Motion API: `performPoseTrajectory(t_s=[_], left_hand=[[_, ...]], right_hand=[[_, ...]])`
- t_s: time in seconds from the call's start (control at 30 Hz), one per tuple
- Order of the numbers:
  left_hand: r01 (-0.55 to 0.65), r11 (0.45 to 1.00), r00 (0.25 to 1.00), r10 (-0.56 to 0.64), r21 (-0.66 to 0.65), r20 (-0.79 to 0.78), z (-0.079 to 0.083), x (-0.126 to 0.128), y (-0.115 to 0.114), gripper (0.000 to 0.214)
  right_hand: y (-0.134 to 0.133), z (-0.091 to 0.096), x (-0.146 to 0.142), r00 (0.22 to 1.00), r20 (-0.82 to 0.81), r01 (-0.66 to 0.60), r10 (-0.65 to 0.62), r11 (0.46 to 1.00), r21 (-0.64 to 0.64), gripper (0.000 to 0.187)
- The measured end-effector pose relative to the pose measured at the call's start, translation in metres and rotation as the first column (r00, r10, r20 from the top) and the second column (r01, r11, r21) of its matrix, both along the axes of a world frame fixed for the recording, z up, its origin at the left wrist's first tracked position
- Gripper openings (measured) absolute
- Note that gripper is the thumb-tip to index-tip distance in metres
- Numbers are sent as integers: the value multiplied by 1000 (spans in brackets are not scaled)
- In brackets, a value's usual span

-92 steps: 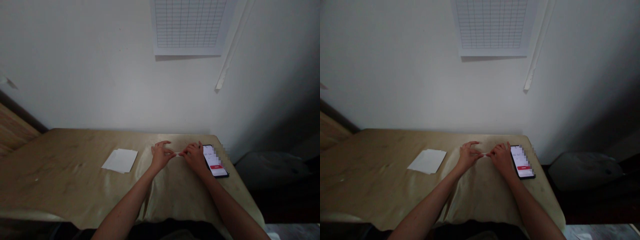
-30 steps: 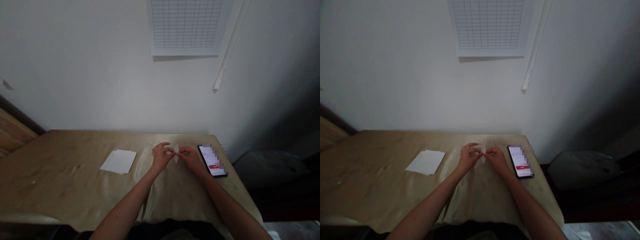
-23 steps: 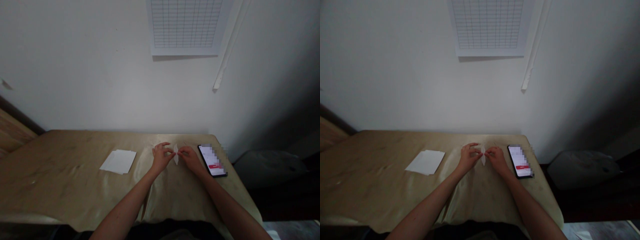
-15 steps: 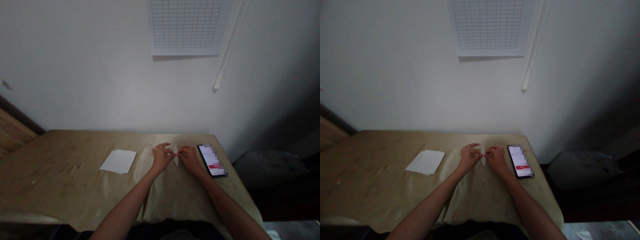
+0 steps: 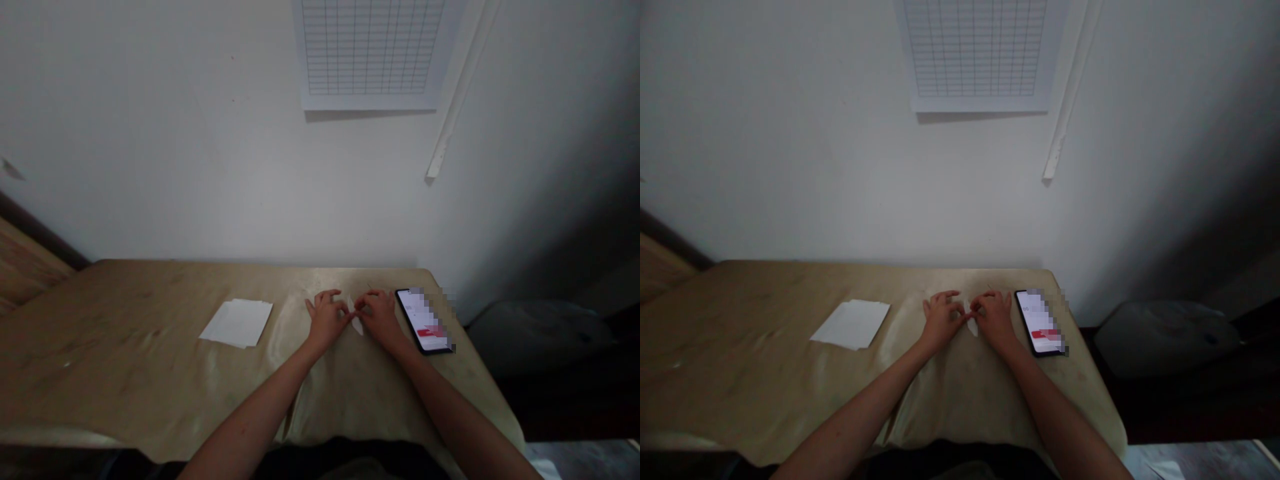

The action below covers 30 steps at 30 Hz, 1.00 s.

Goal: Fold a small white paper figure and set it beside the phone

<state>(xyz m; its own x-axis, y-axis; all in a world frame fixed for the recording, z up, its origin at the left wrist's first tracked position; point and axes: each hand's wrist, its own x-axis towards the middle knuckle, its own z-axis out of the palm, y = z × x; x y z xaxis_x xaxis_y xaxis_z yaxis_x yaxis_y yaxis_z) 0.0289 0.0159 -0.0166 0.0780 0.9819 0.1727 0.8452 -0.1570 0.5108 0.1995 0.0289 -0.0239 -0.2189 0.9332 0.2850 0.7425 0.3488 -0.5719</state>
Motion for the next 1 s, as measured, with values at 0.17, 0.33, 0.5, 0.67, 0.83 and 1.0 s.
performPoseTrajectory(t_s=[0.17, 0.33, 0.5, 0.67, 0.83, 1.0], left_hand=[[-9, 999, 1000, 10, 34, -23, -2, 2, -1, 25], [-6, 1000, 999, 7, 31, -40, 1, 1, 0, 20], [13, 1000, 999, -13, 1, -53, 3, -1, 0, 12], [20, 999, 997, -17, 35, -78, 1, -3, -2, 12], [30, 999, 992, -25, 42, -124, 2, -2, -5, 16], [53, 998, 987, -49, 17, -154, 5, 0, -10, 23]], right_hand=[[5, -4, 3, 998, 56, -6, 6, 1000, -7, 14], [13, -8, 7, 990, 122, -75, 73, 997, 9, 17], [17, -7, 9, 981, 171, -104, 94, 993, 49, 14], [18, -2, 11, 972, 184, -159, 147, 986, 54, 11], [21, 3, 16, 955, 216, -216, 203, 976, 37, 10], [21, 6, 20, 946, 215, -243, 240, 970, -15, 14]])
